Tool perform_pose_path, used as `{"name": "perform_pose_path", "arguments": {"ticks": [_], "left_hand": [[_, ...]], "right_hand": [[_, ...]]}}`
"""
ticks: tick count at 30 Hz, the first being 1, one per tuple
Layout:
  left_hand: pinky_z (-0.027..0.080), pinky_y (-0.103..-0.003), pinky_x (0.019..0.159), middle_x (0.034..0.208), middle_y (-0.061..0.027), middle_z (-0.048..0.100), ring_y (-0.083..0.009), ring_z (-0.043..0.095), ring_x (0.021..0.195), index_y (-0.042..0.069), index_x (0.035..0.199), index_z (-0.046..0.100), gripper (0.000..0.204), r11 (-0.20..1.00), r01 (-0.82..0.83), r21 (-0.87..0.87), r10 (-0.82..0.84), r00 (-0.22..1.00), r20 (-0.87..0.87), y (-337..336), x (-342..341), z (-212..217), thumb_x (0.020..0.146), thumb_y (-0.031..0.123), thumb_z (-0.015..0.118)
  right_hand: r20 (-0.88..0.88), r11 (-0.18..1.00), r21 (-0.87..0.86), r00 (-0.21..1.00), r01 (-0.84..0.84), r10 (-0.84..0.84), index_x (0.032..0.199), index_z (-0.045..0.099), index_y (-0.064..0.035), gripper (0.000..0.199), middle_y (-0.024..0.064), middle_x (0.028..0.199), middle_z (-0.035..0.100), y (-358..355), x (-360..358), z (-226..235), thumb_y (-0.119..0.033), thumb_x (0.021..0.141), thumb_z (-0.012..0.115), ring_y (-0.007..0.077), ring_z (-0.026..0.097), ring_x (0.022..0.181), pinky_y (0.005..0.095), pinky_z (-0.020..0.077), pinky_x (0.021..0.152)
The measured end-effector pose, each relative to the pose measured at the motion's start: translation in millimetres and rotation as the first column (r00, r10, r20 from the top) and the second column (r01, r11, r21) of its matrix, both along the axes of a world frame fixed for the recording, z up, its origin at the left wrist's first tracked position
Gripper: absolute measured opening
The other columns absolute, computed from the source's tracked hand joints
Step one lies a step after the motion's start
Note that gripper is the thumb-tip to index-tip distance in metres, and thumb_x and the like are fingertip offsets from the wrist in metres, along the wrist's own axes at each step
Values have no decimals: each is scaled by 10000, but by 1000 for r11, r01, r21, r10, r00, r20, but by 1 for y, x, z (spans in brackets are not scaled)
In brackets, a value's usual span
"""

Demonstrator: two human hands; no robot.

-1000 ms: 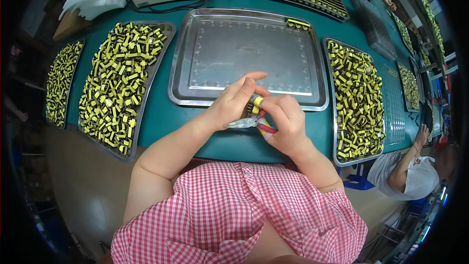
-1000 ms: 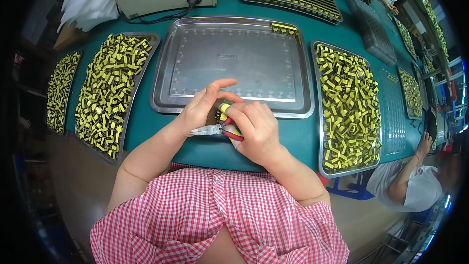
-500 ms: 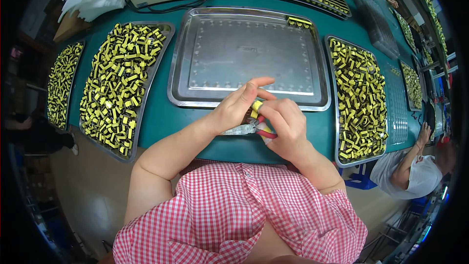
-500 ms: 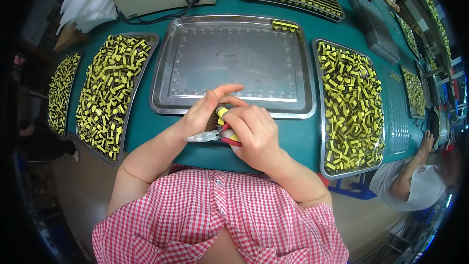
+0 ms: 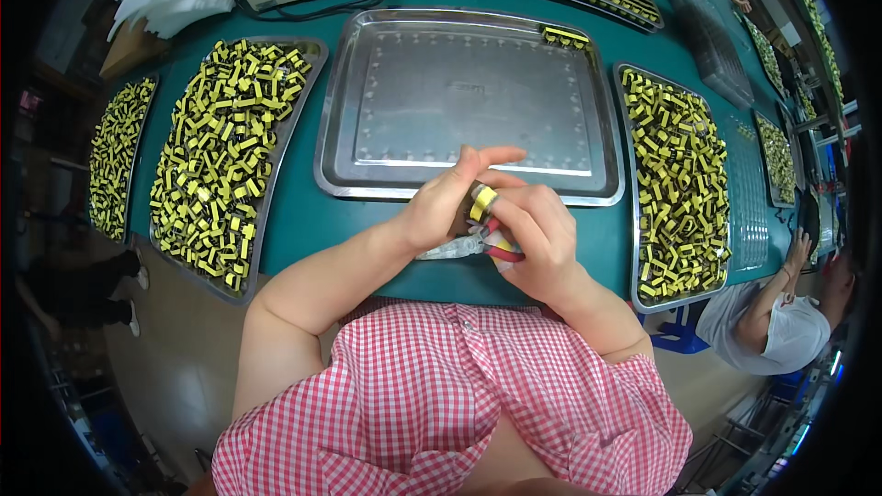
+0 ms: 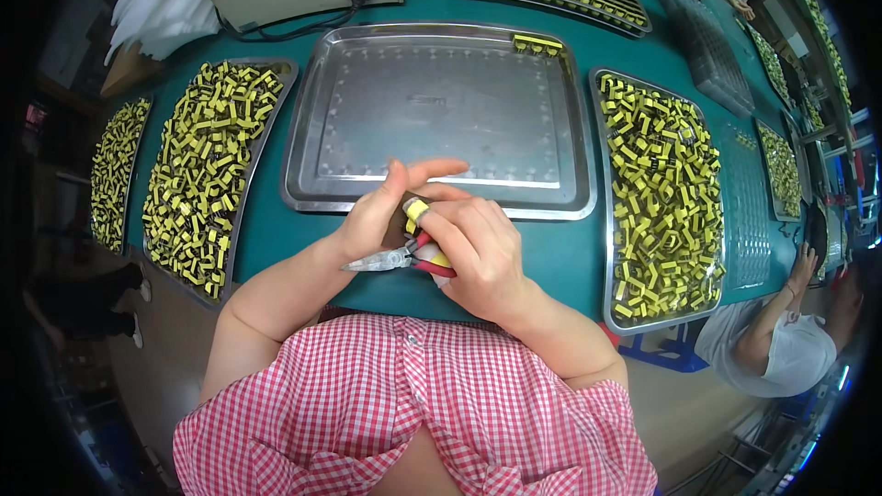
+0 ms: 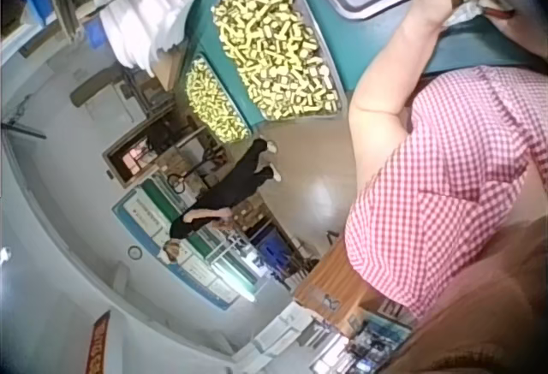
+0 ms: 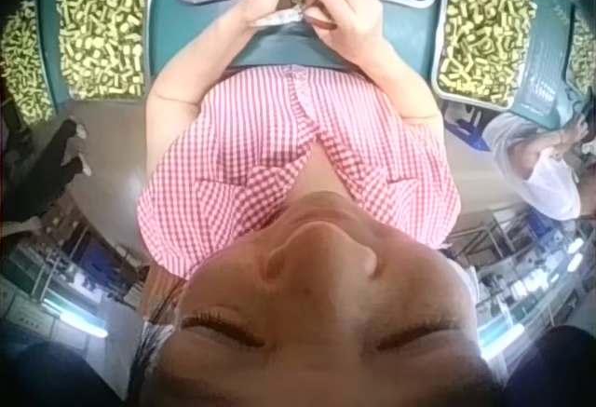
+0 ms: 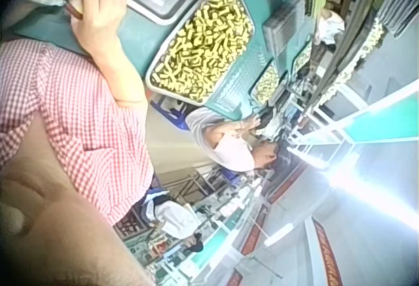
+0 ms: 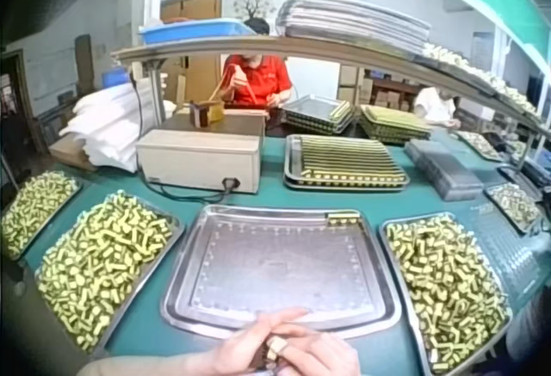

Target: Assembling or inspecting small yellow and black electronic components using hands and pliers at a factory workbench.

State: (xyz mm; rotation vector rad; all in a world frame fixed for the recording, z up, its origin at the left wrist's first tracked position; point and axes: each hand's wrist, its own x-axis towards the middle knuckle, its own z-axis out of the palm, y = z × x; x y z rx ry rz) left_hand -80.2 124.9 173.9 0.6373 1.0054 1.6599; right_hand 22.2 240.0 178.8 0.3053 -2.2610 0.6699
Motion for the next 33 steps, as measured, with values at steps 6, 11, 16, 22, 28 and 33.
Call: {"name": "perform_pose_path", "arguments": {"ticks": [6,11,16,22,28,33], "left_hand": [[403,-293,885,1151,-141,513,-184,505,1033,16,1306,305,682,999,-33,-1,33,998,62,1,3,-3,900,540,145],[409,-280,867,1119,-129,530,-172,511,1008,13,1298,314,639,999,-51,18,51,997,-49,3,5,-11,918,499,148],[452,-240,738,1056,-129,550,-141,552,876,11,1239,367,379,989,-145,35,149,953,-265,3,-3,-15,943,238,303],[406,-211,461,921,-79,575,-110,541,585,24,1145,432,321,933,-356,-50,324,894,-311,-9,-22,4,908,239,413],[464,-349,582,824,-92,520,-231,547,691,52,896,523,309,990,-132,49,83,263,-961,2,28,-22,705,252,662],[450,-373,635,890,-110,480,-263,505,791,77,832,537,382,999,-49,-9,-12,-69,-998,2,32,-33,617,343,709]], "right_hand": [[40,1000,-15,999,7,-7,882,562,-8,383,92,813,562,-2,0,1,-18,515,670,248,553,698,335,424,576],[68,1000,-3,998,17,-17,872,558,-3,368,98,823,567,-3,2,0,-12,520,664,254,553,701,336,429,583],[104,1000,-14,994,14,-13,880,557,-11,413,98,811,570,-2,1,4,22,481,659,259,556,711,335,443,605],[109,952,-163,964,259,-243,959,549,7,408,101,810,568,21,12,14,42,572,671,216,562,712,277,453,642],[341,568,-763,939,309,-52,1068,504,0,289,97,920,589,33,16,8,-186,851,548,116,552,707,237,434,617],[177,79,-984,903,159,390,1099,483,2,370,165,949,590,40,-3,-8,-299,931,350,175,564,686,276,428,563]]}}
